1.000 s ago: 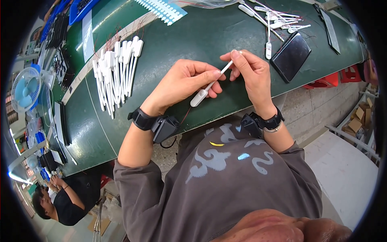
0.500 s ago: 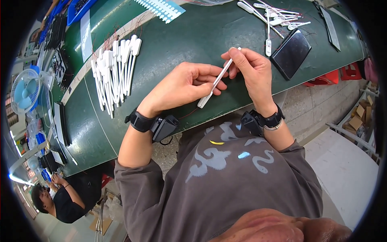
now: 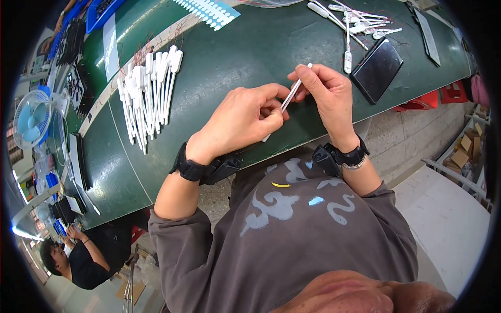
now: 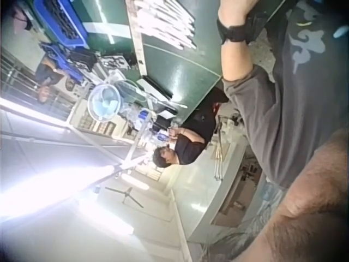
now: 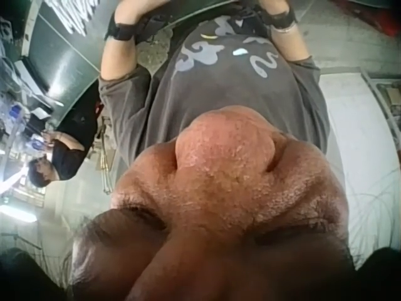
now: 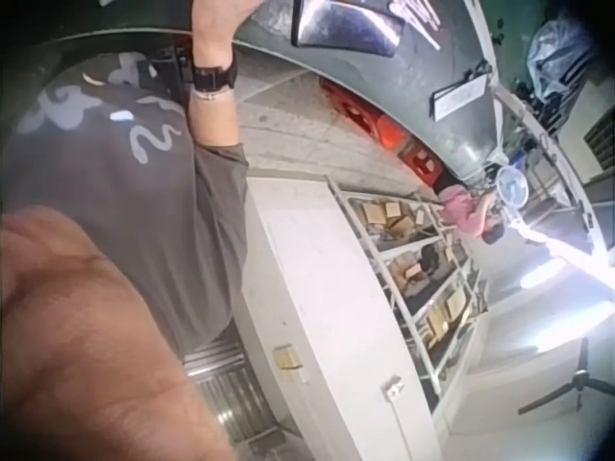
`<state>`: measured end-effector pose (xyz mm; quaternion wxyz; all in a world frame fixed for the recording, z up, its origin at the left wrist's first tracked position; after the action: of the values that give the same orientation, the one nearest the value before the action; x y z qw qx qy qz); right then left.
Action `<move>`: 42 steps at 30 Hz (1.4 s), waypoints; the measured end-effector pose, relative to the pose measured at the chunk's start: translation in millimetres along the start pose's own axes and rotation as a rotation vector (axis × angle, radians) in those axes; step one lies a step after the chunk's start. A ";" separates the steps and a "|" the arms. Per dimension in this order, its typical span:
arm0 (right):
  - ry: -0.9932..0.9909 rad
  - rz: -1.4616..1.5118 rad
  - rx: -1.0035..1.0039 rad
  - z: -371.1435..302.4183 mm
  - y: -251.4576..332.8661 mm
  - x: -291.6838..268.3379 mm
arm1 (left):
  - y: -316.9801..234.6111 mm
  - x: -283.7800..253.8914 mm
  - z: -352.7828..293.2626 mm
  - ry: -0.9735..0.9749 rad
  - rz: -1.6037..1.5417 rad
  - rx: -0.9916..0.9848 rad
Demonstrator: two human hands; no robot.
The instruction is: Assembling small plastic and wire components for an electronic device at a factory workstation.
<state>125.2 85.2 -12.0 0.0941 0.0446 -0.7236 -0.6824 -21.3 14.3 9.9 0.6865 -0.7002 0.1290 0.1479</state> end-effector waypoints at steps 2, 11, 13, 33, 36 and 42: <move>0.005 -0.003 -0.002 0.2 0.2 -0.2 | 0.4 -1.2 0.4 0.004 -0.005 0.005; 0.024 0.005 -0.002 0.7 -2.4 -0.2 | 9.4 0.8 2.0 -0.044 -0.120 -0.056; 0.033 0.016 0.003 0.1 -1.7 0.7 | 10.8 1.3 2.5 -0.055 -0.178 -0.079; 0.100 0.088 -0.006 -1.8 -0.5 5.1 | -14.1 4.8 -5.4 -0.208 0.232 0.099; 0.059 0.140 -0.031 -5.0 1.8 3.0 | -15.2 8.4 -5.5 -0.281 0.169 0.064; 0.029 0.235 -0.028 -5.7 1.1 -5.3 | -19.7 8.4 -5.1 -0.296 0.085 0.091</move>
<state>131.5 80.7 -11.0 0.1844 -0.0318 -0.7127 -0.6760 -5.8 9.9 24.9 0.7219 -0.6329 0.0625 0.2727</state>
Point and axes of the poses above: each hand's wrist, its own z-axis towards the middle knuckle, its own x-axis out of the palm, y = z × x, the point moved 5 cm from there along z, towards the middle knuckle, and after that the axes turned 14 degrees about -y, right-handed, at the moved point
